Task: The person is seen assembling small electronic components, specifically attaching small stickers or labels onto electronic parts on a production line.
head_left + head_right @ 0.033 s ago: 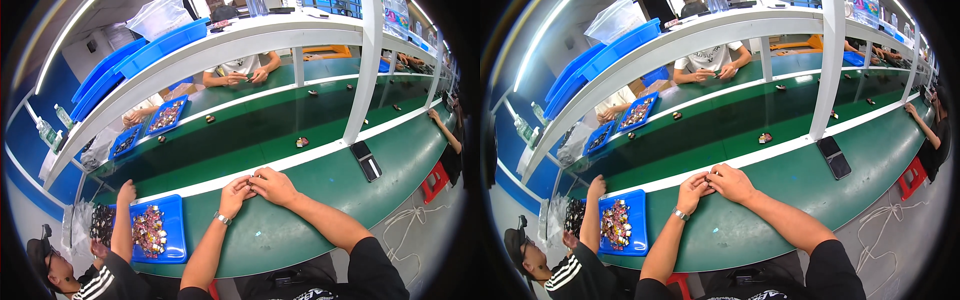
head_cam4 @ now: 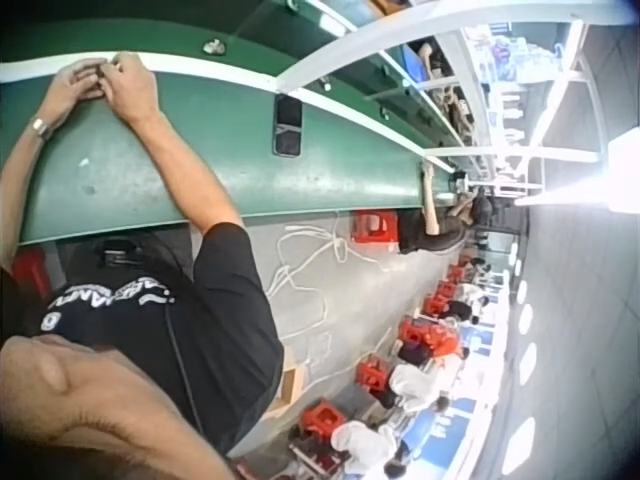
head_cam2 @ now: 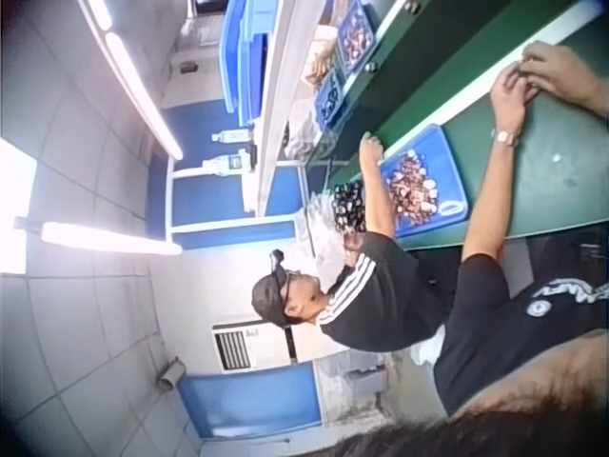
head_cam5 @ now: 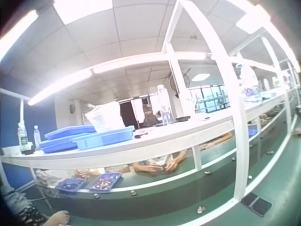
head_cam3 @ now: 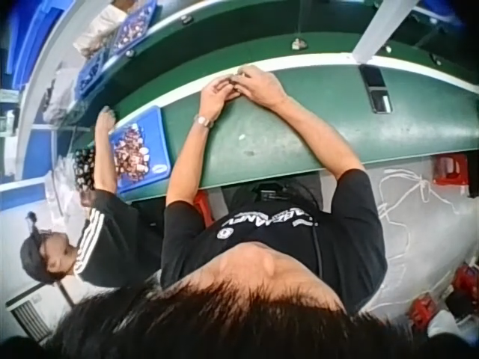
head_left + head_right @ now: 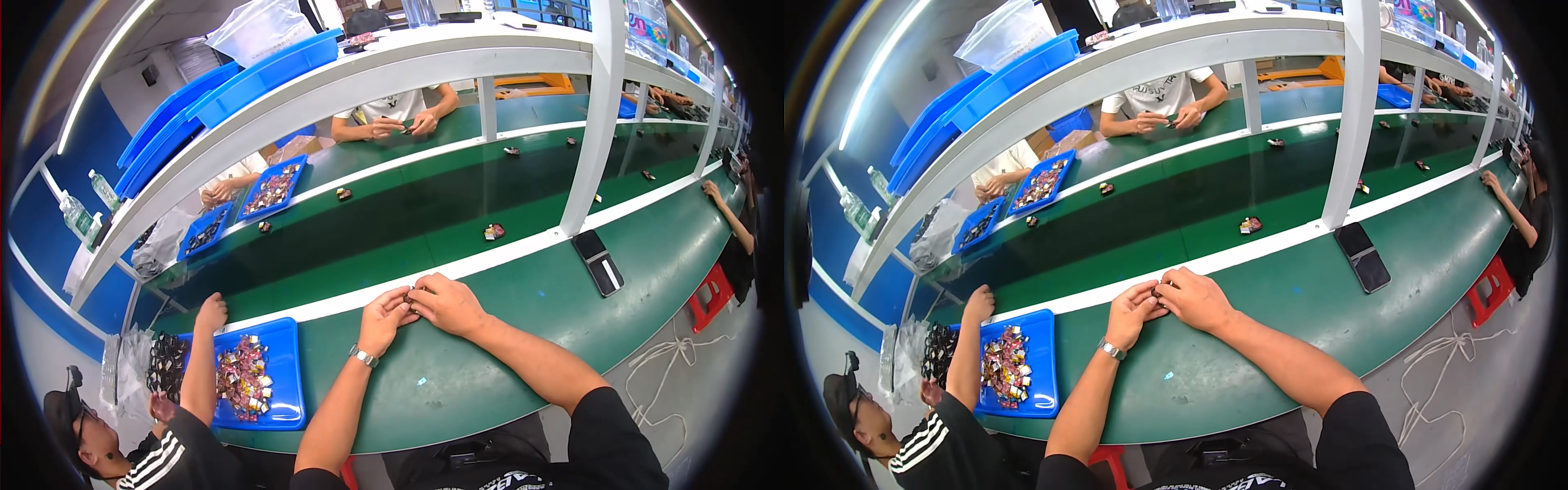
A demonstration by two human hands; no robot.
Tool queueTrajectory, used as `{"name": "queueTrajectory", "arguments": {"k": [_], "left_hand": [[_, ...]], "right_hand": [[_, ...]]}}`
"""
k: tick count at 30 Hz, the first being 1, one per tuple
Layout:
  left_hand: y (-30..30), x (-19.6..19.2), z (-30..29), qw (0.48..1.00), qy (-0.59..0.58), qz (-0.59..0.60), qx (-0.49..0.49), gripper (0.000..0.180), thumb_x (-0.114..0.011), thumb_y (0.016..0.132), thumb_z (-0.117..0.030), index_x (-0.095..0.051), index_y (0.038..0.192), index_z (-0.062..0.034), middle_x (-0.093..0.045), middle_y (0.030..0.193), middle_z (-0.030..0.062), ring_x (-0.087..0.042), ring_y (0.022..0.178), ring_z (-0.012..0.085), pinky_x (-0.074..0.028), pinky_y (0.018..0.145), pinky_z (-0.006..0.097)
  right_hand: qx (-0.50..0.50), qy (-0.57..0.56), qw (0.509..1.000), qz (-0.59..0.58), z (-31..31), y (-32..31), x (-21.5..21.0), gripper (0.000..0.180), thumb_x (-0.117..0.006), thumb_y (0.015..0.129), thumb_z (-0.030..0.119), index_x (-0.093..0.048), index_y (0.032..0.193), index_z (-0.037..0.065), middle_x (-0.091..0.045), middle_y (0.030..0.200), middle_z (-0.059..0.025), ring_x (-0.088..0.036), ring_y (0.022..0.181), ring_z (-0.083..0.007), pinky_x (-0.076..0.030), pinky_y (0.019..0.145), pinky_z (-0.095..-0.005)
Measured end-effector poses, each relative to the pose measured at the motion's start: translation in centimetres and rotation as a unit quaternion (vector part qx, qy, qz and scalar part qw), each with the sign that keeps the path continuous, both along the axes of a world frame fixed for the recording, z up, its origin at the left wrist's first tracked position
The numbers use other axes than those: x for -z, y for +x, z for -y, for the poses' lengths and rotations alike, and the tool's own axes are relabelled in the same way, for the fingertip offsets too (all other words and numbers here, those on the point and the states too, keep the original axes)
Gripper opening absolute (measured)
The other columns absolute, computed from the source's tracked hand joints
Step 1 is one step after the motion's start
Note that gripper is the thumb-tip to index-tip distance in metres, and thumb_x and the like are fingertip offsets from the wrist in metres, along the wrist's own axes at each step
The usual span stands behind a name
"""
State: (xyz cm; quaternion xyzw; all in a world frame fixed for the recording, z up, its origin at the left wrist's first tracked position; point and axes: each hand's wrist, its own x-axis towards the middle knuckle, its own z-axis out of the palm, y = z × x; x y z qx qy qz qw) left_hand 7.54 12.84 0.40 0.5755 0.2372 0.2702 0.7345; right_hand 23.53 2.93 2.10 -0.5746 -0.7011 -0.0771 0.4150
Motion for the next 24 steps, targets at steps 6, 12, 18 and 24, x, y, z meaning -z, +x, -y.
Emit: {"name": "queueTrajectory", "arguments": {"k": [6, 12, 18, 24], "left_hand": [[0.1, 0.0, -0.1, 0.999, 0.022, -0.032, 0.011, 0.035, -0.050, 0.096, 0.004, -0.049, 0.130, 0.0083, -0.061, 0.119, 0.0178, -0.065, 0.102, 0.0222, -0.060, 0.086, 0.033], [-0.1, -0.1, -0.2, 1.000, 0.009, -0.025, 0.011, 0.033, -0.049, 0.096, 0.004, -0.049, 0.129, 0.0084, -0.062, 0.119, 0.0176, -0.066, 0.101, 0.0213, -0.060, 0.086, 0.033], [-0.1, -0.2, -0.1, 0.999, 0.020, -0.026, 0.004, 0.034, -0.050, 0.096, 0.003, -0.050, 0.129, 0.0076, -0.062, 0.116, 0.0166, -0.067, 0.098, 0.0208, -0.060, 0.085, 0.033], [0.1, -0.1, 0.0, 0.999, 0.037, -0.030, 0.006, 0.033, -0.050, 0.095, 0.003, -0.051, 0.128, 0.0067, -0.062, 0.118, 0.0170, -0.066, 0.099, 0.0210, -0.060, 0.085, 0.032]], "right_hand": [[0.014, -0.010, 1.000, 0.024, -0.3, -0.4, 0.3, 0.015, -0.068, 0.078, 0.008, -0.062, 0.092, 0.007, -0.059, 0.094, -0.0057, -0.060, 0.087, -0.0247, -0.054, 0.068, -0.0366], [-0.030, -0.001, 0.999, 0.040, -0.5, 0.5, 0.4, 0.014, -0.066, 0.079, 0.007, -0.060, 0.091, 0.008, -0.057, 0.092, -0.0058, -0.059, 0.087, -0.0255, -0.053, 0.070, -0.0377], [-0.070, -0.039, 0.996, 0.044, -0.3, 1.3, -0.7, 0.013, -0.067, 0.079, 0.007, -0.060, 0.089, 0.009, -0.057, 0.097, -0.0062, -0.057, 0.091, -0.0261, -0.051, 0.078, -0.0384], [-0.075, -0.064, 0.994, 0.047, 0.1, 1.6, -1.2, 0.011, -0.069, 0.080, 0.012, -0.063, 0.088, 0.009, -0.056, 0.108, -0.0073, -0.054, 0.103, -0.0262, -0.047, 0.087, -0.0396]]}}
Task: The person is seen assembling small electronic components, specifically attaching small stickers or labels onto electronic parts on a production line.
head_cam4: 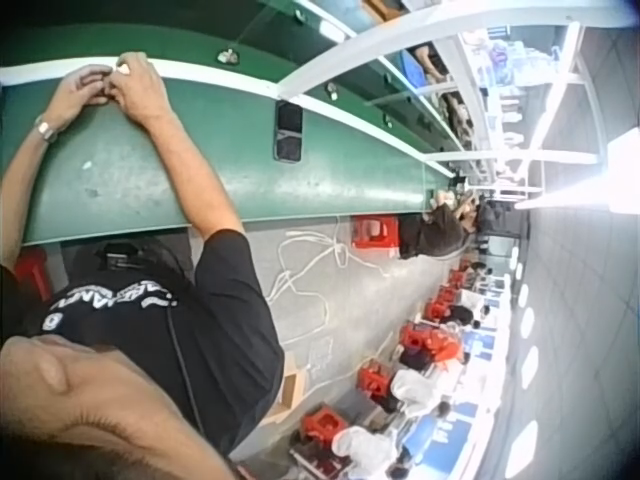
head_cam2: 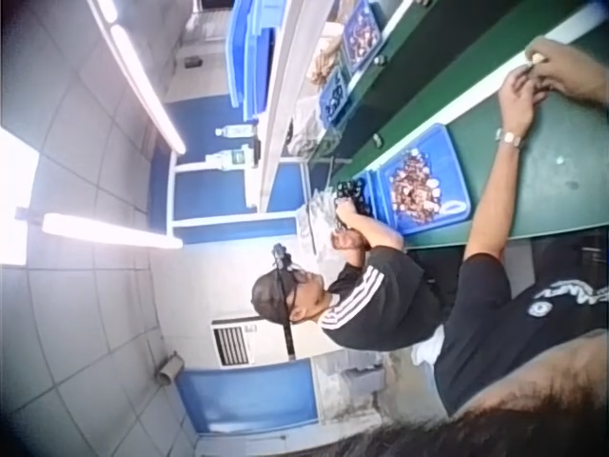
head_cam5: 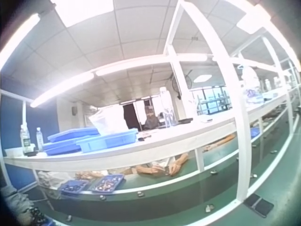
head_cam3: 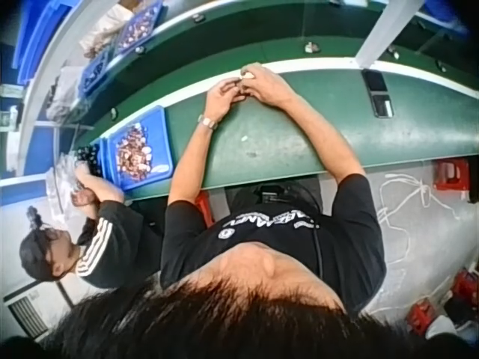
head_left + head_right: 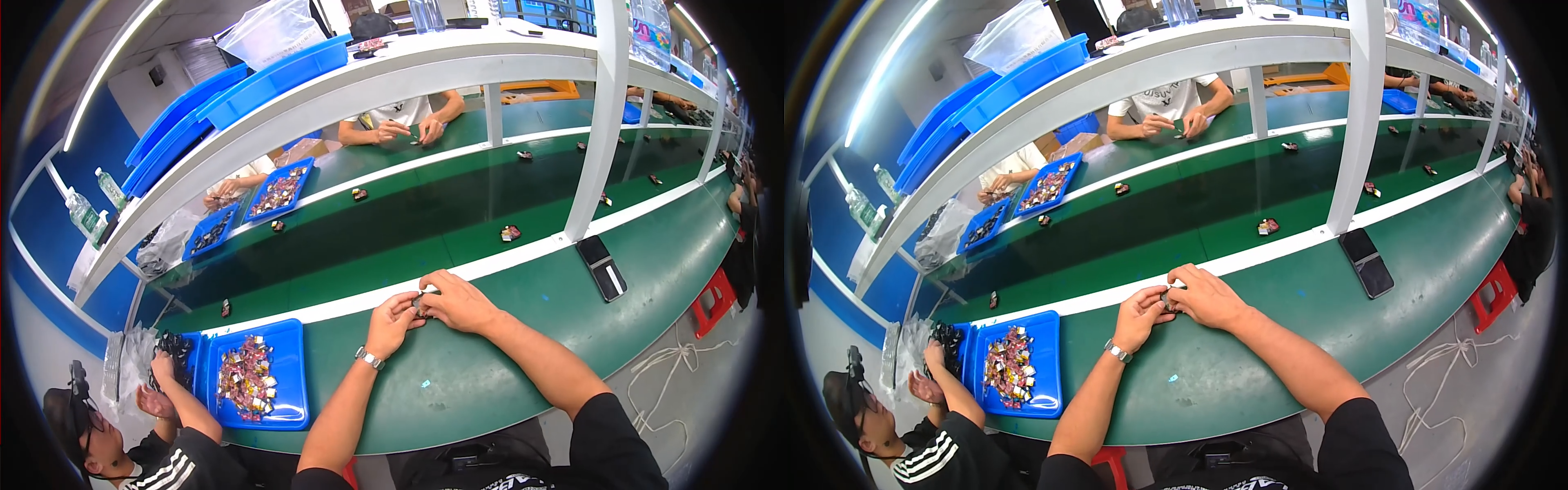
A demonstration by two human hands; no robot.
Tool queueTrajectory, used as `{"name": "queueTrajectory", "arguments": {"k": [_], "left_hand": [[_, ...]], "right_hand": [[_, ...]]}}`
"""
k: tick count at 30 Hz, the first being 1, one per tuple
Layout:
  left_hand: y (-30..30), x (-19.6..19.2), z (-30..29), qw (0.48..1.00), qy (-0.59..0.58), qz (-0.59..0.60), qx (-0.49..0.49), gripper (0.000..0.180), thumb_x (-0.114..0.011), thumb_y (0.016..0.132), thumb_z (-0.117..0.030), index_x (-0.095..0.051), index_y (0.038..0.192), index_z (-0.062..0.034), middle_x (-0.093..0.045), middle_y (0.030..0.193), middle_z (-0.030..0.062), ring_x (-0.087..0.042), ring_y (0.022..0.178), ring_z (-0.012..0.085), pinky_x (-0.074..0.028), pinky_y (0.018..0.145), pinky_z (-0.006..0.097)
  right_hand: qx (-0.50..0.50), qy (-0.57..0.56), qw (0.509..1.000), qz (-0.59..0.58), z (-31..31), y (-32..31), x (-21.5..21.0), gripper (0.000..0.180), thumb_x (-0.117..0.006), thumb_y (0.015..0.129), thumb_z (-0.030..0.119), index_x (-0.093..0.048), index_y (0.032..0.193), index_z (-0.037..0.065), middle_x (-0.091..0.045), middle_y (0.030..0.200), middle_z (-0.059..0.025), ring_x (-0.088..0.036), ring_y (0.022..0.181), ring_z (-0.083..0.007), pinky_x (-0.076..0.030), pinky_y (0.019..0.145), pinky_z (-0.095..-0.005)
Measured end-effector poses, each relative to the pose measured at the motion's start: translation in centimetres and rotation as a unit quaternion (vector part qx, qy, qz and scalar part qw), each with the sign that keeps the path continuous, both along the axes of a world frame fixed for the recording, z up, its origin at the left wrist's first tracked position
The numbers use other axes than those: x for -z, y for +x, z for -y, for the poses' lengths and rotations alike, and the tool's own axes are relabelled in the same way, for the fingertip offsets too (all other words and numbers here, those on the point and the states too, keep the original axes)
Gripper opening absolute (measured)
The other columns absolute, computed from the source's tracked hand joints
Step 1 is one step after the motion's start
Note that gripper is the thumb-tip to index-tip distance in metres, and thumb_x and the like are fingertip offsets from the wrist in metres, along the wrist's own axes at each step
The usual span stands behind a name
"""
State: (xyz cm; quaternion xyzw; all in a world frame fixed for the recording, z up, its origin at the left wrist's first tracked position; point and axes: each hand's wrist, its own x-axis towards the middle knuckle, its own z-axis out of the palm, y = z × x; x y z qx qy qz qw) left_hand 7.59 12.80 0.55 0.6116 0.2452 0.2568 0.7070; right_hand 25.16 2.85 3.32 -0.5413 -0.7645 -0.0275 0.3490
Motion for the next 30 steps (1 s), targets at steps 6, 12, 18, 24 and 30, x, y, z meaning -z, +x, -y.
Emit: {"name": "queueTrajectory", "arguments": {"k": [6, 12, 18, 24, 30], "left_hand": [[-0.23, -0.01, -0.14, 1.000, -0.005, 0.006, 0.010, 0.035, -0.053, 0.093, 0.004, -0.050, 0.128, 0.0065, -0.060, 0.120, 0.0179, -0.066, 0.103, 0.0223, -0.060, 0.087, 0.033], [-0.67, 0.10, -0.40, 0.998, 0.016, 0.023, 0.056, 0.041, -0.057, 0.090, 0.006, -0.048, 0.131, 0.0056, -0.058, 0.124, 0.0182, -0.064, 0.106, 0.0219, -0.058, 0.091, 0.035], [-0.86, -0.01, -0.58, 0.997, -0.016, 0.030, 0.074, 0.041, -0.057, 0.090, 0.006, -0.049, 0.131, 0.0050, -0.058, 0.124, 0.0178, -0.063, 0.107, 0.0217, -0.058, 0.091, 0.035], [-0.86, -0.17, -0.54, 0.997, -0.017, 0.020, 0.071, 0.037, -0.055, 0.090, 0.007, -0.050, 0.127, 0.0051, -0.059, 0.121, 0.0174, -0.064, 0.106, 0.0226, -0.059, 0.090, 0.036], [-0.69, -0.34, -0.38, 0.998, -0.013, 0.016, 0.055, 0.033, -0.052, 0.092, 0.007, -0.051, 0.125, 0.0050, -0.059, 0.121, 0.0179, -0.064, 0.106, 0.0237, -0.058, 0.091, 0.036]], "right_hand": [[0.003, -0.001, 1.000, -0.028, -0.26, -0.07, 0.53, 0.008, -0.069, 0.081, 0.013, -0.066, 0.087, 0.010, -0.056, 0.116, -0.0073, -0.052, 0.112, -0.0259, -0.046, 0.094, -0.0390], [0.003, -0.025, 0.997, -0.077, -0.35, -0.39, 0.47, 0.007, -0.068, 0.082, 0.012, -0.067, 0.086, 0.007, -0.058, 0.119, -0.0058, -0.052, 0.112, -0.0259, -0.046, 0.096, -0.0379], [-0.019, -0.028, 0.995, -0.095, -0.18, -0.22, 0.40, 0.006, -0.068, 0.081, 0.012, -0.065, 0.083, 0.007, -0.059, 0.118, -0.0057, -0.052, 0.113, -0.0265, -0.046, 0.096, -0.0380], [-0.082, -0.054, 0.986, -0.136, 0.00, -0.13, 0.33, 0.007, -0.070, 0.079, 0.010, -0.064, 0.083, 0.008, -0.058, 0.118, -0.0053, -0.051, 0.114, -0.0277, -0.045, 0.096, -0.0388], [-0.009, -0.028, 0.989, -0.147, 0.15, -0.80, 1.01, 0.005, -0.068, 0.081, 0.011, -0.066, 0.083, 0.007, -0.060, 0.115, -0.0042, -0.054, 0.109, -0.0264, -0.047, 0.093, -0.0379]]}}
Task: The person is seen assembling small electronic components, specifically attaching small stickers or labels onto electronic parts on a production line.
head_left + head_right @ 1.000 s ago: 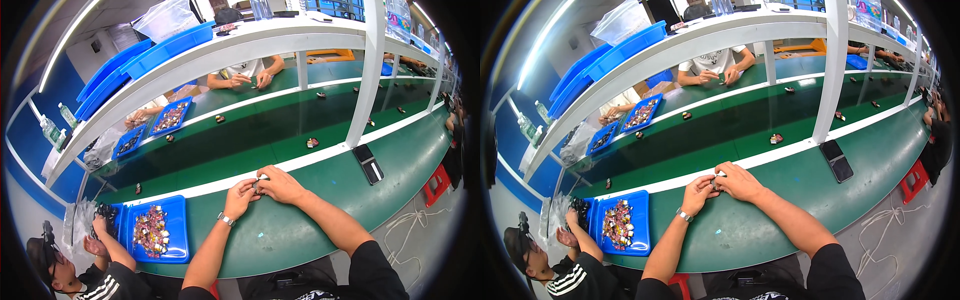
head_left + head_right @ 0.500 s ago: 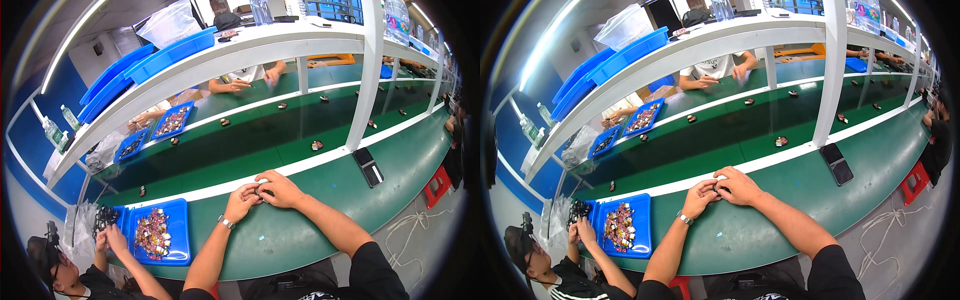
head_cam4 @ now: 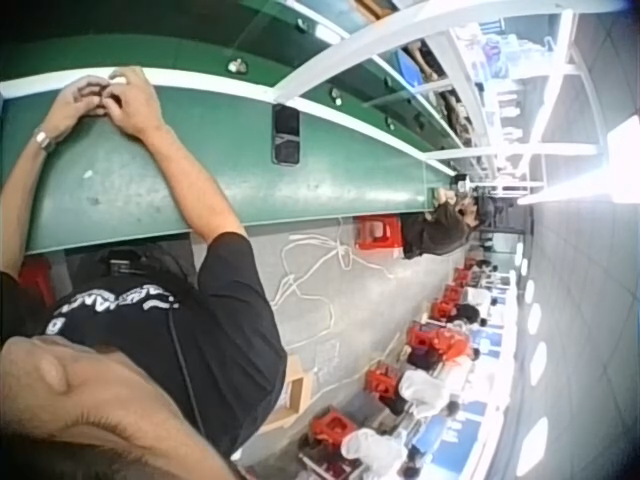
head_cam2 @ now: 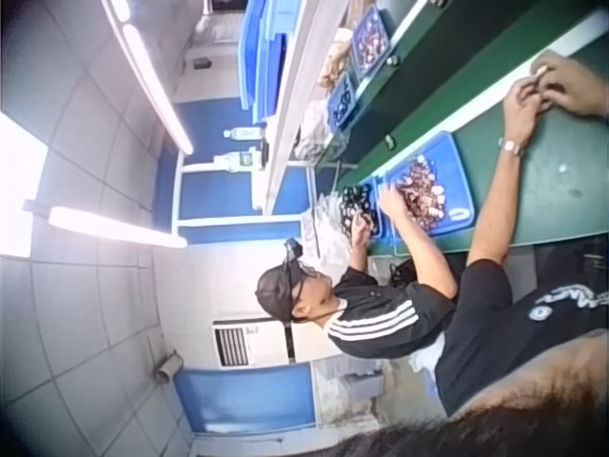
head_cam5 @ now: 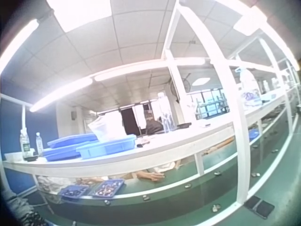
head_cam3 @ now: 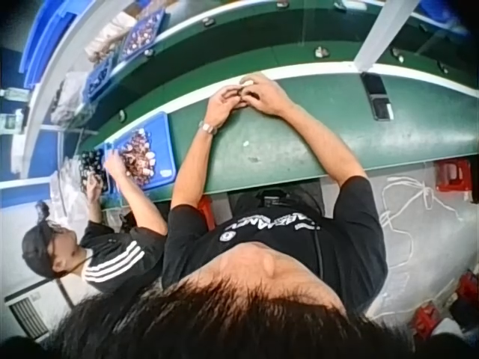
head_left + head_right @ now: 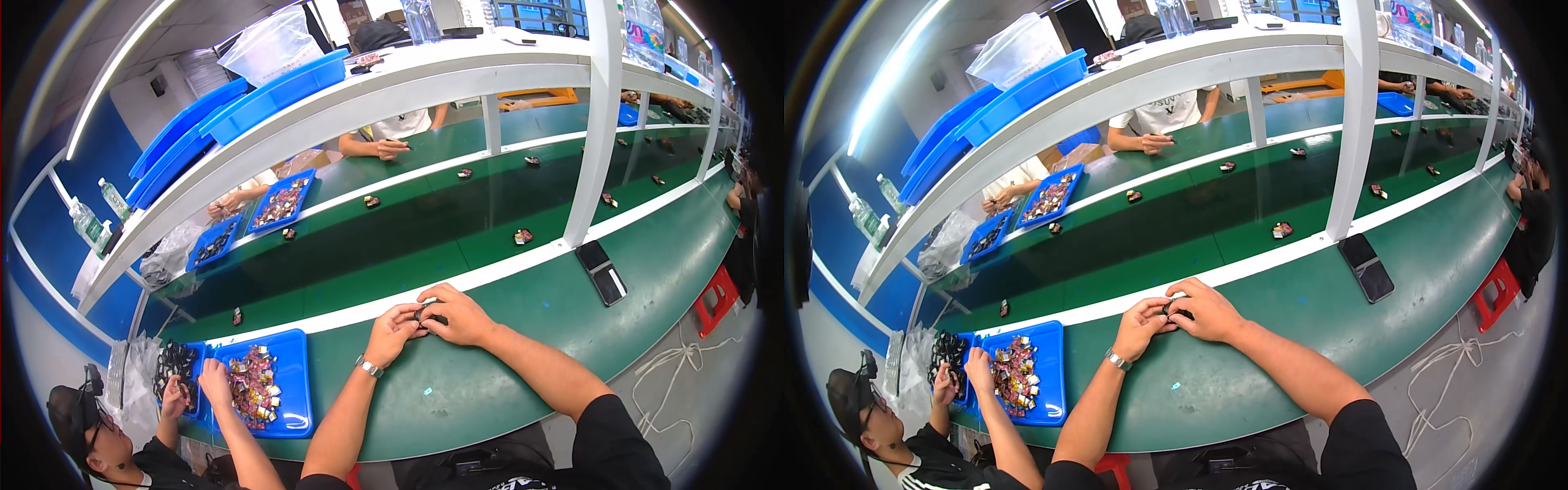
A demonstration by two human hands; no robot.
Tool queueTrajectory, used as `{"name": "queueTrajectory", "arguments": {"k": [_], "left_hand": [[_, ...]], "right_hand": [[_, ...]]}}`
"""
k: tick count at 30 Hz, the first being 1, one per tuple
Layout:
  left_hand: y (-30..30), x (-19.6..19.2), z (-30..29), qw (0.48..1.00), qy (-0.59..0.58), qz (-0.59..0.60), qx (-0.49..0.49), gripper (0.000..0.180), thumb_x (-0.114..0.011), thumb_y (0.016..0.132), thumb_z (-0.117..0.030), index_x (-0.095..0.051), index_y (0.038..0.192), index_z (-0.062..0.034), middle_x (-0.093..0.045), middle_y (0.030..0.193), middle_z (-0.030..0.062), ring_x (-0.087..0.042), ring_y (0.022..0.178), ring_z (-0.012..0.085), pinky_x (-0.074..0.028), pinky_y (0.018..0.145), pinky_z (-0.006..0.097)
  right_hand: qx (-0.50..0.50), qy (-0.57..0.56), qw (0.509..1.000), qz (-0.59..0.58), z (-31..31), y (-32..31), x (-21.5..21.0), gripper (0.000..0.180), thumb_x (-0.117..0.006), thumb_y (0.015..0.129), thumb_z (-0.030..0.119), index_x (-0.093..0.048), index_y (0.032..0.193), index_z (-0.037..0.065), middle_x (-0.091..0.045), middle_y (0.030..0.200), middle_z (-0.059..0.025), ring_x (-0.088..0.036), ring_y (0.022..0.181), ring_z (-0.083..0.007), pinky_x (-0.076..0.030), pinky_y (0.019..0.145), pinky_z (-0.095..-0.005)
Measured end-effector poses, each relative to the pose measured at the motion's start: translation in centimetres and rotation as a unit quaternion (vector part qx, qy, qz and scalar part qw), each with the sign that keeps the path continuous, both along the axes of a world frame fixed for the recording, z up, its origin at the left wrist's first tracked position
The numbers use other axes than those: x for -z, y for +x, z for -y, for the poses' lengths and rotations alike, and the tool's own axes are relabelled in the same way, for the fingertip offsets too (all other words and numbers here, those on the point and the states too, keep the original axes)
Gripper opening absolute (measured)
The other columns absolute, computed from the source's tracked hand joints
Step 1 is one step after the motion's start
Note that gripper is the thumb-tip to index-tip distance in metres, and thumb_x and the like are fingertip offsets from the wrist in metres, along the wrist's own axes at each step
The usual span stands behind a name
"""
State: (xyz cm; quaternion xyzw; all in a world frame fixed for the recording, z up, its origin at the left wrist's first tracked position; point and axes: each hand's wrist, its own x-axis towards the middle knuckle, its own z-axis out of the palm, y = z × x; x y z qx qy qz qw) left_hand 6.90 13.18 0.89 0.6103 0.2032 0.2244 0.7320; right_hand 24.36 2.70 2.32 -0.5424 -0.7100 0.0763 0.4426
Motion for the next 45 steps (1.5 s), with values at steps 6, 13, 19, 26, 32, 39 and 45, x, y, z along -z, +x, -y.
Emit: {"name": "queueTrajectory", "arguments": {"k": [6, 13, 19, 26, 32, 39, 45], "left_hand": [[-0.2, 0.4, -0.2, 1.000, -0.009, 0.014, -0.003, 0.031, -0.050, 0.094, 0.005, -0.050, 0.125, 0.0048, -0.059, 0.121, 0.0178, -0.064, 0.106, 0.0234, -0.057, 0.092, 0.037], [0.0, 0.5, -0.2, 1.000, -0.015, 0.001, -0.005, 0.031, -0.047, 0.096, 0.005, -0.049, 0.127, 0.0067, -0.057, 0.126, 0.0194, -0.063, 0.108, 0.0240, -0.057, 0.093, 0.034], [-0.3, 0.4, -0.4, 1.000, -0.018, 0.006, -0.010, 0.031, -0.048, 0.096, 0.005, -0.050, 0.127, 0.0068, -0.059, 0.123, 0.0190, -0.064, 0.108, 0.0237, -0.057, 0.092, 0.034], [-0.3, 0.8, -0.3, 0.999, 0.015, 0.016, -0.049, 0.026, -0.048, 0.096, 0.006, -0.052, 0.122, 0.0064, -0.062, 0.118, 0.0176, -0.065, 0.105, 0.0227, -0.058, 0.090, 0.034], [-0.4, 0.7, -0.3, 0.999, -0.005, 0.024, -0.045, 0.025, -0.052, 0.095, 0.005, -0.052, 0.120, 0.0059, -0.062, 0.117, 0.0182, -0.064, 0.105, 0.0236, -0.058, 0.090, 0.036], [-0.5, 0.7, -0.3, 0.998, 0.000, 0.029, -0.051, 0.025, -0.052, 0.095, 0.005, -0.053, 0.119, 0.0065, -0.062, 0.116, 0.0180, -0.065, 0.105, 0.0240, -0.058, 0.090, 0.037], [-0.6, 1.0, -0.4, 0.997, 0.012, 0.026, -0.072, 0.026, -0.049, 0.094, 0.008, -0.053, 0.120, 0.0076, -0.063, 0.114, 0.0186, -0.065, 0.104, 0.0237, -0.058, 0.091, 0.036]], "right_hand": [[0.017, 0.022, 0.999, 0.026, -0.1, -0.6, 0.4, 0.013, -0.072, 0.079, 0.010, -0.070, 0.091, 0.009, -0.061, 0.112, -0.0049, -0.055, 0.107, -0.0270, -0.048, 0.090, -0.0370], [0.027, -0.002, 0.999, -0.038, 0.1, -0.6, 0.6, 0.016, -0.072, 0.078, 0.009, -0.072, 0.094, 0.008, -0.062, 0.114, -0.0048, -0.055, 0.108, -0.0260, -0.049, 0.091, -0.0362], [0.046, -0.010, 0.998, -0.049, -0.2, -1.4, 0.9, 0.016, -0.072, 0.078, 0.008, -0.073, 0.094, 0.009, -0.062, 0.116, -0.0049, -0.054, 0.111, -0.0265, -0.049, 0.091, -0.0365], [0.053, 0.025, 0.997, -0.048, -0.5, -2.7, 0.8, 0.014, -0.070, 0.079, 0.007, -0.073, 0.093, 0.008, -0.061, 0.118, -0.0058, -0.053, 0.115, -0.0285, -0.048, 0.092, -0.0374], [0.085, 0.032, 0.995, -0.027, -0.3, -2.7, 0.8, 0.014, -0.069, 0.078, 0.005, -0.072, 0.092, 0.007, -0.061, 0.118, -0.0059, -0.053, 0.115, -0.0284, -0.049, 0.092, -0.0375], [0.095, 0.028, 0.994, -0.053, -0.6, -3.0, 1.2, 0.014, -0.069, 0.077, 0.003, -0.072, 0.090, 0.006, -0.061, 0.119, -0.0068, -0.052, 0.116, -0.0283, -0.049, 0.092, -0.0375], [0.083, 0.042, 0.994, -0.056, -1.1, -3.5, 1.1, 0.014, -0.068, 0.077, 0.002, -0.072, 0.090, 0.005, -0.060, 0.121, -0.0080, -0.052, 0.119, -0.0287, -0.049, 0.092, -0.0374]]}}
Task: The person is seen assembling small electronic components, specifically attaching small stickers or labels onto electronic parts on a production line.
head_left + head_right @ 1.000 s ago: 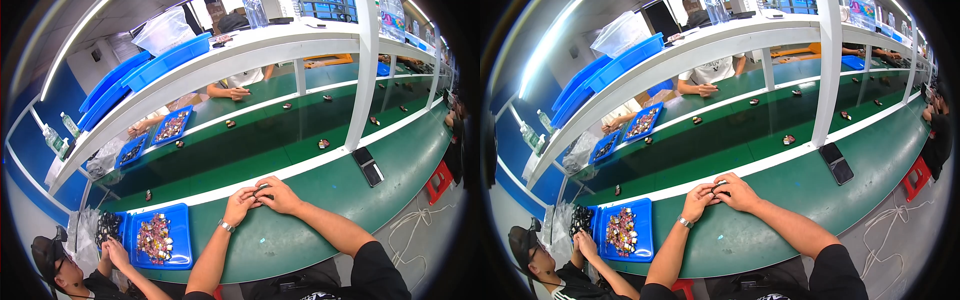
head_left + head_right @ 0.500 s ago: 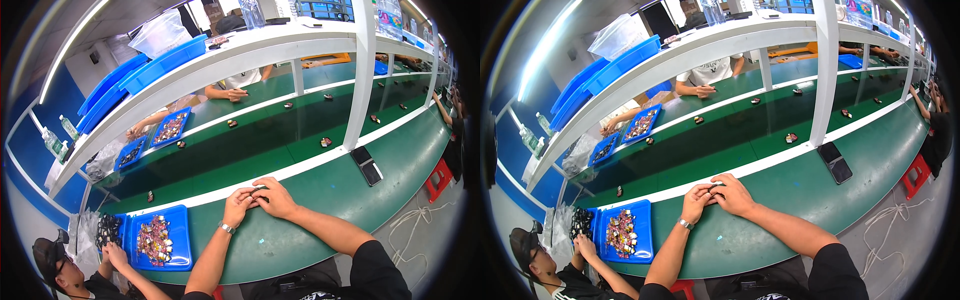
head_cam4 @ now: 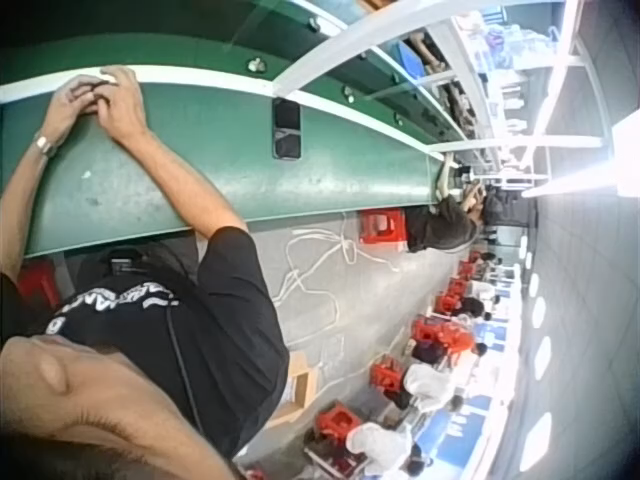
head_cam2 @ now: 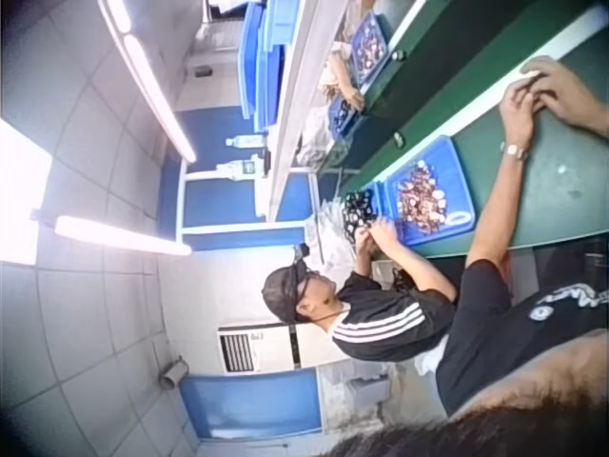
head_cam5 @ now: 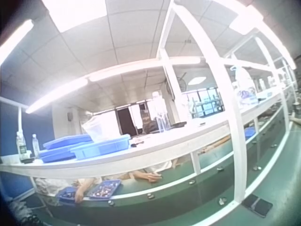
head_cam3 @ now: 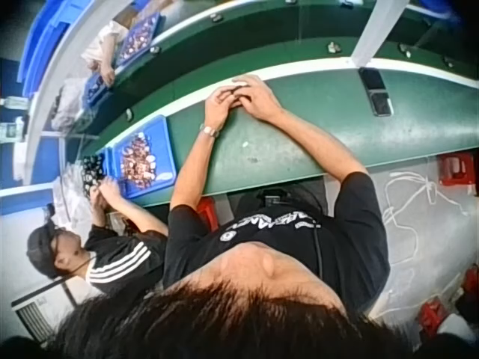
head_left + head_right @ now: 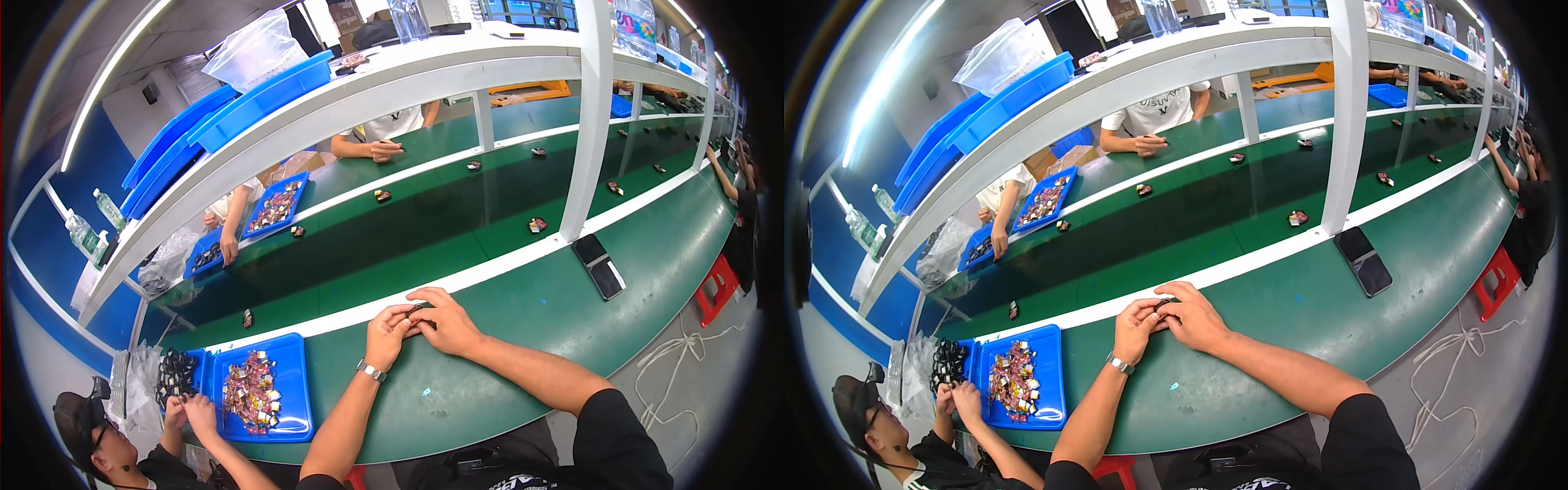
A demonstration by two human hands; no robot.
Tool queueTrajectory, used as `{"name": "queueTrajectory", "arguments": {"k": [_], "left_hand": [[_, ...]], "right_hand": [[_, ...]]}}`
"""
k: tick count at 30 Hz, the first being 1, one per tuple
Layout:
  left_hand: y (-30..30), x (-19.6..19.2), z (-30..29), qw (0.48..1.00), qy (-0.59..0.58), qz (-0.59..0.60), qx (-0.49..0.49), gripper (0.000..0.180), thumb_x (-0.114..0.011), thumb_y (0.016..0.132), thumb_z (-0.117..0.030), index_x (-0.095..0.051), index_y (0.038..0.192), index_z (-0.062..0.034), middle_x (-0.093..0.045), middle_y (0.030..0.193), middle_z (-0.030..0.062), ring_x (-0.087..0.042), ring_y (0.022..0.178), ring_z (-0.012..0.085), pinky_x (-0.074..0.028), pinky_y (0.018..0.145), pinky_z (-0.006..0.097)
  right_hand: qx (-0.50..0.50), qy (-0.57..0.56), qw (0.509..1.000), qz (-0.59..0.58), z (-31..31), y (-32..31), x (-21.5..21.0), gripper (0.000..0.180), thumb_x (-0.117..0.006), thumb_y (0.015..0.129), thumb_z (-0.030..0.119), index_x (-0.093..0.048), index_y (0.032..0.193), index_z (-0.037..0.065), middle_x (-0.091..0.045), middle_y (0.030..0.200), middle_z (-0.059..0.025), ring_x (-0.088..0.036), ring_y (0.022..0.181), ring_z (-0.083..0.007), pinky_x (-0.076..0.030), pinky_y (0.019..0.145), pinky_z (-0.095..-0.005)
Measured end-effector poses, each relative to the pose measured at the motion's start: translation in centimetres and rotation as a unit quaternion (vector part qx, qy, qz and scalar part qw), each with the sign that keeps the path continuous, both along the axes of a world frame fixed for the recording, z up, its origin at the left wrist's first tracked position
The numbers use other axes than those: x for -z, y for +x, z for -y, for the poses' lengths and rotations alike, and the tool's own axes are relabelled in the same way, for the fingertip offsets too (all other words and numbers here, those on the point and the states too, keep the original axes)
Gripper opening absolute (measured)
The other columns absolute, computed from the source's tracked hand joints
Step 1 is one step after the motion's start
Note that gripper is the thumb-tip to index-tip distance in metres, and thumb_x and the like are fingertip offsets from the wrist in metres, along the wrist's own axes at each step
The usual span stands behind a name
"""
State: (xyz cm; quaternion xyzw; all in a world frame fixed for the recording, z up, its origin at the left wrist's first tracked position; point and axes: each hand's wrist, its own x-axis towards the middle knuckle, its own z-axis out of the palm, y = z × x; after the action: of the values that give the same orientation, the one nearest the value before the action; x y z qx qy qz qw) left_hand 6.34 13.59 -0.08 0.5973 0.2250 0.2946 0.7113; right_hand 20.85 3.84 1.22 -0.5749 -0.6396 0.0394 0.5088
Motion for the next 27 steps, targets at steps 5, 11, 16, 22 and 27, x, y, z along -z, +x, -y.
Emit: {"name": "queueTrajectory", "arguments": {"k": [5, 11, 16, 22, 27], "left_hand": [[-0.1, -0.3, -0.1, 1.000, -0.016, 0.000, 0.007, 0.025, -0.053, 0.094, 0.005, -0.053, 0.119, 0.0068, -0.063, 0.114, 0.0180, -0.065, 0.104, 0.0241, -0.058, 0.090, 0.037], [-0.4, -0.1, -0.3, 1.000, -0.023, 0.006, 0.018, 0.027, -0.055, 0.095, 0.002, -0.052, 0.121, 0.0064, -0.063, 0.114, 0.0177, -0.065, 0.105, 0.0243, -0.058, 0.090, 0.037], [-0.6, 0.0, -0.6, 0.999, -0.026, 0.015, 0.035, 0.028, -0.055, 0.095, 0.000, -0.052, 0.123, 0.0061, -0.064, 0.115, 0.0183, -0.065, 0.106, 0.0247, -0.058, 0.091, 0.037], [-0.8, 0.4, -1.1, 0.997, -0.050, 0.028, 0.050, 0.029, -0.057, 0.095, -0.001, -0.052, 0.123, 0.0058, -0.064, 0.117, 0.0190, -0.066, 0.105, 0.0262, -0.059, 0.089, 0.039], [-0.9, 0.5, -1.0, 0.998, -0.049, 0.040, 0.027, 0.028, -0.057, 0.095, -0.001, -0.054, 0.121, 0.0054, -0.064, 0.116, 0.0180, -0.066, 0.103, 0.0260, -0.060, 0.088, 0.040]], "right_hand": [[0.020, 0.003, 0.999, 0.033, 0.2, 0.4, -0.1, 0.013, -0.068, 0.077, 0.003, -0.071, 0.089, 0.005, -0.060, 0.122, -0.0082, -0.052, 0.119, -0.0284, -0.050, 0.091, -0.0373], [0.007, -0.034, 0.997, -0.067, 0.1, 0.2, 0.3, 0.011, -0.069, 0.077, 0.007, -0.072, 0.088, 0.007, -0.062, 0.119, -0.0062, -0.054, 0.116, -0.0273, -0.050, 0.091, -0.0361], [-0.002, -0.044, 0.994, -0.097, -0.1, 0.4, 0.7, 0.012, -0.071, 0.076, 0.008, -0.074, 0.088, 0.009, -0.062, 0.121, -0.0053, -0.054, 0.116, -0.0263, -0.049, 0.093, -0.0370], [-0.005, -0.053, 0.994, -0.097, -0.1, 0.4, 0.3, 0.014, -0.072, 0.077, 0.011, -0.075, 0.090, 0.011, -0.062, 0.123, -0.0054, -0.053, 0.118, -0.0266, -0.046, 0.097, -0.0384], [-0.010, -0.053, 0.992, -0.110, -0.2, -0.1, 0.2, 0.014, -0.071, 0.079, 0.011, -0.075, 0.092, 0.011, -0.061, 0.124, -0.0057, -0.052, 0.120, -0.0267, -0.046, 0.097, -0.0385]]}}
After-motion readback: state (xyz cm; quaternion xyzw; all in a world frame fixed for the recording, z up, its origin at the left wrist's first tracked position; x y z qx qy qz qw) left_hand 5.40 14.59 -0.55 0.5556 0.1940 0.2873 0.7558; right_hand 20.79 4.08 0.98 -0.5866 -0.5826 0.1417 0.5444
